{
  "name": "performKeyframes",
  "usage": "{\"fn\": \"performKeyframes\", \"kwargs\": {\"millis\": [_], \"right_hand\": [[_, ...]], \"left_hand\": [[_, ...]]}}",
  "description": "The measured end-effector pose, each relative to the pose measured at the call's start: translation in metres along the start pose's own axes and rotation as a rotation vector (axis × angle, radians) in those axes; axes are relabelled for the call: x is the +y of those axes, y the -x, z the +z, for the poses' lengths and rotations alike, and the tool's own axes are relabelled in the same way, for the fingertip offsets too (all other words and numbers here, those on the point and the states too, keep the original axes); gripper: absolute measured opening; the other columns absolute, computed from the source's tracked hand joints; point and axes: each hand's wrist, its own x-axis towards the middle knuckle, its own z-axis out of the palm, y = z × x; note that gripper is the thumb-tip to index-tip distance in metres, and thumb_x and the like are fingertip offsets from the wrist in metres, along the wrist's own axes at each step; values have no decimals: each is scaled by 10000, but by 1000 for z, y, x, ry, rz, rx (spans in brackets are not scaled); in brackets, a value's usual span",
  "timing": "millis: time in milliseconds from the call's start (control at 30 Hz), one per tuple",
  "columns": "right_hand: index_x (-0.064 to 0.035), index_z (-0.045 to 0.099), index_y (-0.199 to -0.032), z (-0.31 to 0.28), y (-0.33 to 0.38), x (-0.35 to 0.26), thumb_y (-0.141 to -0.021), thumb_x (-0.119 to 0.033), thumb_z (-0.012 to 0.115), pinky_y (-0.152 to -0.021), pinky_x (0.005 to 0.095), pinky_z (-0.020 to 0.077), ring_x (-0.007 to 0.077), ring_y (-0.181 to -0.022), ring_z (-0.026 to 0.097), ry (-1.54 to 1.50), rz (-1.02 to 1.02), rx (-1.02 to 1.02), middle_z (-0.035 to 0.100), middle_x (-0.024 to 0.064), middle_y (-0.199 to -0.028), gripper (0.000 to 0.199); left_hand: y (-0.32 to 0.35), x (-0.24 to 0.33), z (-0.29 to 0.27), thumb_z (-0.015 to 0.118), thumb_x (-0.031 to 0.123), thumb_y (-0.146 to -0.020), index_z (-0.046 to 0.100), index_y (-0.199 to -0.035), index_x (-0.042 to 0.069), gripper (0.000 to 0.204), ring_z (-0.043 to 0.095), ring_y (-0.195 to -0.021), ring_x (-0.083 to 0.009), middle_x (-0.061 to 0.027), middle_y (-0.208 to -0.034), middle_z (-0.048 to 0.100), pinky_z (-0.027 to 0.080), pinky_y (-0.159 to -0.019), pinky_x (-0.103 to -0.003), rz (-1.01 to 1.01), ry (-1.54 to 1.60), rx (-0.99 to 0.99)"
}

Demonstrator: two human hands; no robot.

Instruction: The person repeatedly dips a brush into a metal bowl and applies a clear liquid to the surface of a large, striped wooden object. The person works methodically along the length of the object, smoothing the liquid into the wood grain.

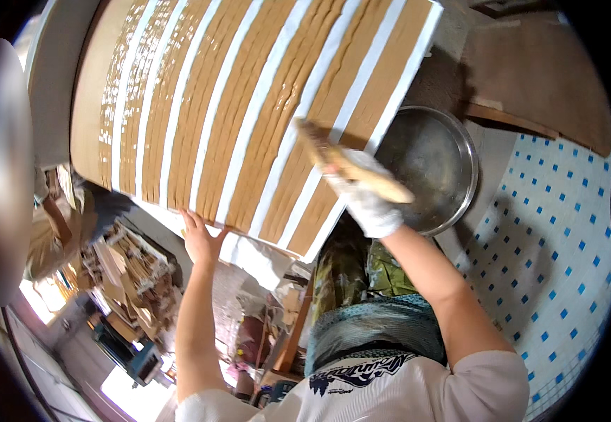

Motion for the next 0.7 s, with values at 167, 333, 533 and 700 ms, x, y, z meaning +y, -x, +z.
{"fn": "performKeyframes", "kwargs": {"millis": [167,333,533,700], "right_hand": [[-179,646,-1178,24,-54,20,-895,-312,638,-646,297,577,171,-815,676,363,-137,-85,696,55,-1025,313],[-92,516,-552,-60,-166,117,-825,-743,494,-467,424,446,318,-499,583,752,139,109,581,158,-577,707],[-152,647,-1019,-35,-185,83,-892,-450,596,-557,408,538,242,-603,639,591,-196,193,657,86,-810,328],[-160,613,-991,-55,-237,107,-908,-522,538,-538,388,520,228,-636,627,644,13,11,636,85,-795,379]], "left_hand": [[1,9,-11,798,579,-651,300,-1378,-172,1158,435,-1299,-423,-370,-1476,242,465,-995,-371,-23,15,-43],[-5,11,-7,792,567,-666,293,-1397,-157,1144,468,-1270,-422,-347,-1496,231,475,-977,-391,19,10,-3],[-3,4,-6,770,639,-651,302,-1380,-172,1186,487,-1254,-401,-339,-1506,207,474,-971,-392,-1,-5,-61],[-2,17,-19,796,582,-649,264,-1400,-155,1179,515,-1198,-429,-339,-1490,249,469,-960,-397,-52,-1,-103]]}}
